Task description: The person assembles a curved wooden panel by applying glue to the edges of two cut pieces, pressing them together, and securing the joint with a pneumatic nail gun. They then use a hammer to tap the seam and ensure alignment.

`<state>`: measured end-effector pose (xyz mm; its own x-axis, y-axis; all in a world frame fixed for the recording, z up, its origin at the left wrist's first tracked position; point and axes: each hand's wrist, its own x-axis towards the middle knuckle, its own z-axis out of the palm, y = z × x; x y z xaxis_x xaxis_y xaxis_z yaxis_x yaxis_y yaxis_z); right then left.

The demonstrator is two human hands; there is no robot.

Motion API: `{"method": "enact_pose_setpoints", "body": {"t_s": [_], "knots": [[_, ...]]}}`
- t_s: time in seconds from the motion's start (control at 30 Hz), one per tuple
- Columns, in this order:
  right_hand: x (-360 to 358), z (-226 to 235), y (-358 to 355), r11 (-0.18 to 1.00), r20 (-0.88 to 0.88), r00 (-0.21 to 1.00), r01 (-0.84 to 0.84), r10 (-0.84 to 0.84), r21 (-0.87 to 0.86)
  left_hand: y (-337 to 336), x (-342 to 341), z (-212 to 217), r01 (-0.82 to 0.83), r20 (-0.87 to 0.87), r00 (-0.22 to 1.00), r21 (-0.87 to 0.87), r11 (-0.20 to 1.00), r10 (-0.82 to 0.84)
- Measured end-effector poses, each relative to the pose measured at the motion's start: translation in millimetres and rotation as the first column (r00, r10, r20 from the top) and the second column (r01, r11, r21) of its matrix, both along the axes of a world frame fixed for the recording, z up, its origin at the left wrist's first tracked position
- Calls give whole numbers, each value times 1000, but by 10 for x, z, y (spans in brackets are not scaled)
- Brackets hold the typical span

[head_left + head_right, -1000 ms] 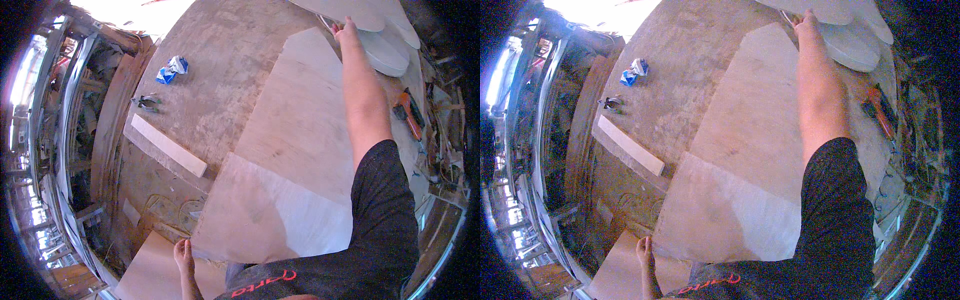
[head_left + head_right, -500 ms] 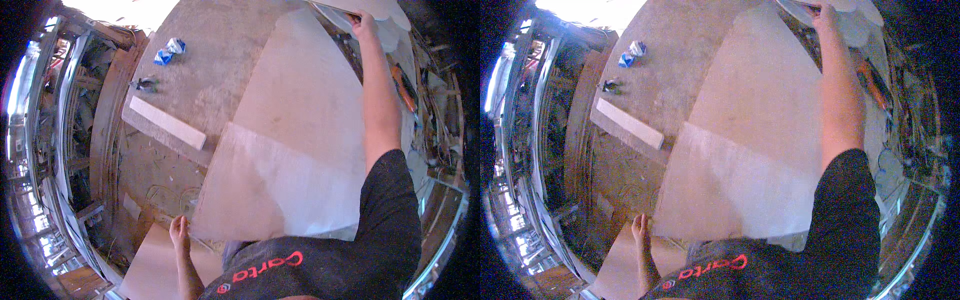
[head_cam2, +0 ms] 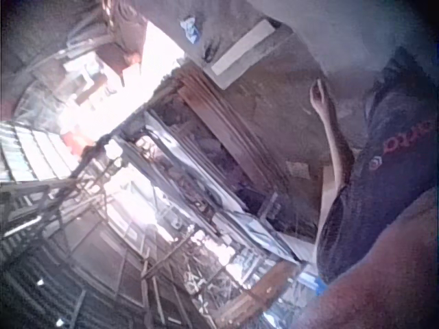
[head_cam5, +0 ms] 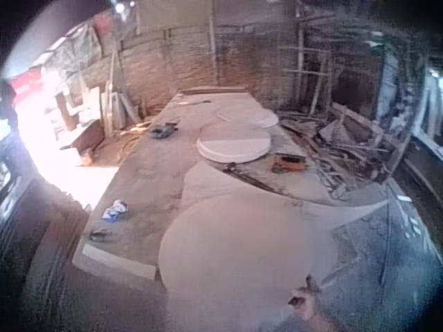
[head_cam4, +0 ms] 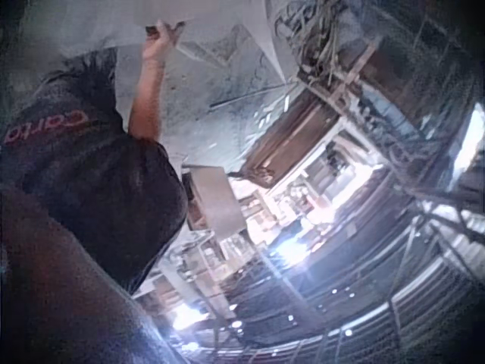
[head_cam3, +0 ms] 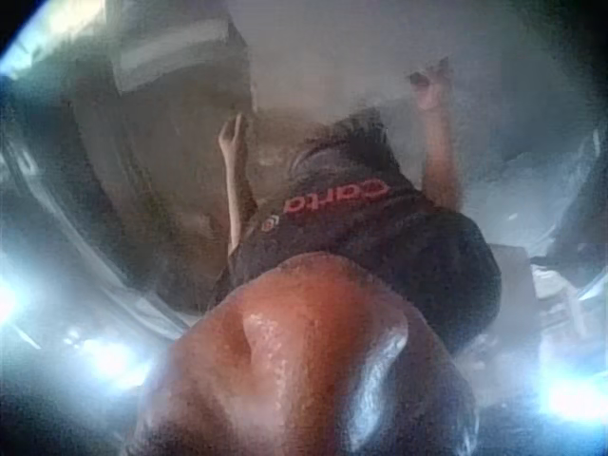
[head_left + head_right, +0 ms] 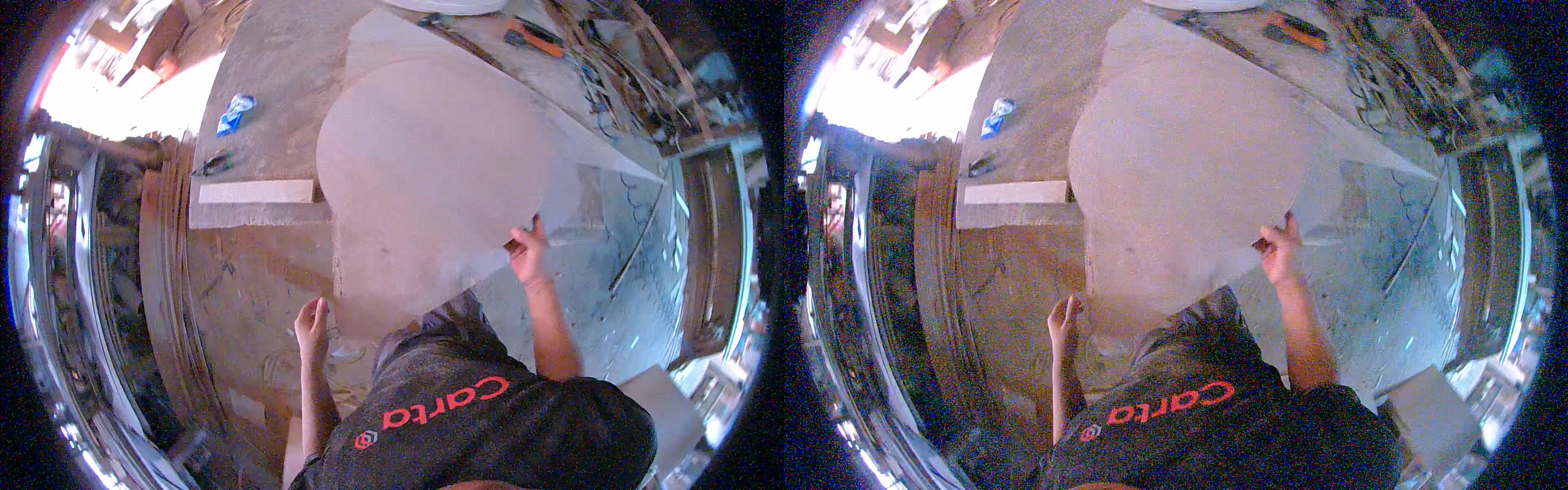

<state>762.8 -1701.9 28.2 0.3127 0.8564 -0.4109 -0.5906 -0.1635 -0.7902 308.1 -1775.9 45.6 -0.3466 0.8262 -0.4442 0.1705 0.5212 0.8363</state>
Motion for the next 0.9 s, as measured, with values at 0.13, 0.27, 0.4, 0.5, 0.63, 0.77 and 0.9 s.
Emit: {"method": "enact_pose_setpoints", "body": {"t_s": [0.13,0.27,0.4,0.5,0.63,0.77,0.9], "knots": [[-257,-66,-395,989,-69,987,141,-144,-47,-37,-54,-90,111,6,994,45,993,-112],[-34,-411,-473,986,-9,986,166,-167,-11,19,-2,-100,200,-26,980,70,977,-199],[93,-397,-362,979,6,983,181,-182,-93,11,51,-91,184,59,981,43,982,-186],[226,-451,-294,965,82,975,217,-207,-148,27,84,-109,201,39,979,38,979,-202],[172,-323,-226,941,150,972,218,-183,-260,11,133,-42,168,71,983,35,985,-170],[267,-195,-228,940,135,979,186,-153,-285,47,89,-147,183,88,979,2,983,-183],[315,-193,-199,943,132,983,160,-127,-291,27,83,-65,178,54,982,68,982,-182]]}}
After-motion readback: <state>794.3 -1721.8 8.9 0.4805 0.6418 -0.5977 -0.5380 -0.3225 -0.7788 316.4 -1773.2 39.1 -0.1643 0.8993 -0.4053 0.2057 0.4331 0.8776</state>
